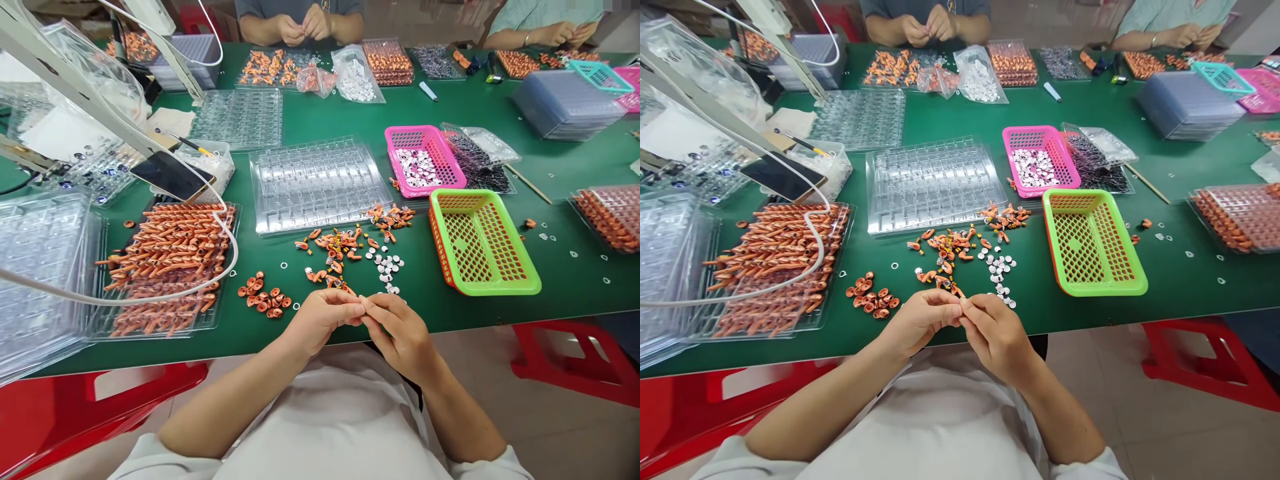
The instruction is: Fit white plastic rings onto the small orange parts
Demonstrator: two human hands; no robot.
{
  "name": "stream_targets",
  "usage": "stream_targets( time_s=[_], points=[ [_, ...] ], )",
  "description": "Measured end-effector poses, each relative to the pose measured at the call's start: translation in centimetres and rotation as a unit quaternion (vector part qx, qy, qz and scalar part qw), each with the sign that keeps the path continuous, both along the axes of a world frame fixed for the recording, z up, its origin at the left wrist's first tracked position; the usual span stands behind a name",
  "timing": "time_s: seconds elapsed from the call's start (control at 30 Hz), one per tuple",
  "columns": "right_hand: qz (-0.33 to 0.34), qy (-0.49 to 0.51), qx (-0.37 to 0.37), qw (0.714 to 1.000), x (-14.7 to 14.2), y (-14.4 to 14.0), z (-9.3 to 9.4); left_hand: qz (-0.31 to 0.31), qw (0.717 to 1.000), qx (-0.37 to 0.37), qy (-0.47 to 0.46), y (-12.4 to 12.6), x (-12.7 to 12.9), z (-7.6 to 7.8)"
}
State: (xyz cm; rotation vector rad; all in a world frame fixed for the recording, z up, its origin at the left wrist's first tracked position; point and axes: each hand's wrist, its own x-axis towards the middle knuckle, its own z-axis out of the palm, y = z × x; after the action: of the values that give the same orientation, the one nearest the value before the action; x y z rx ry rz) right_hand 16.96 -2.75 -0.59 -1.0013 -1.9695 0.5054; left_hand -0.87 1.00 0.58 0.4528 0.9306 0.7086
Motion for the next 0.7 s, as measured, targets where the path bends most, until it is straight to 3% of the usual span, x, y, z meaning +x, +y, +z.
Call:
stream_targets(
  time_s=[0.17,0.37,0.5,0.7],
  points=[
    [-0.012,0.122,-0.096,0.988,-0.4,-0.5,0.3,0.002,0.999,0.028,0.018,-0.5,-0.1,-0.4],
    [-0.067,0.252,-0.198,0.945,-1.3,-1.3,-0.5,0.002,0.984,0.167,0.063,-1.4,-0.5,-0.3],
    [-0.064,0.252,-0.201,0.944,-1.2,-1.8,-0.8,-0.010,0.957,0.267,0.112,-1.9,-0.8,0.1],
    [-0.069,0.235,-0.161,0.956,-1.0,-2.3,-1.1,-0.024,0.934,0.313,0.169,-2.3,-0.8,0.4]
  ],
)
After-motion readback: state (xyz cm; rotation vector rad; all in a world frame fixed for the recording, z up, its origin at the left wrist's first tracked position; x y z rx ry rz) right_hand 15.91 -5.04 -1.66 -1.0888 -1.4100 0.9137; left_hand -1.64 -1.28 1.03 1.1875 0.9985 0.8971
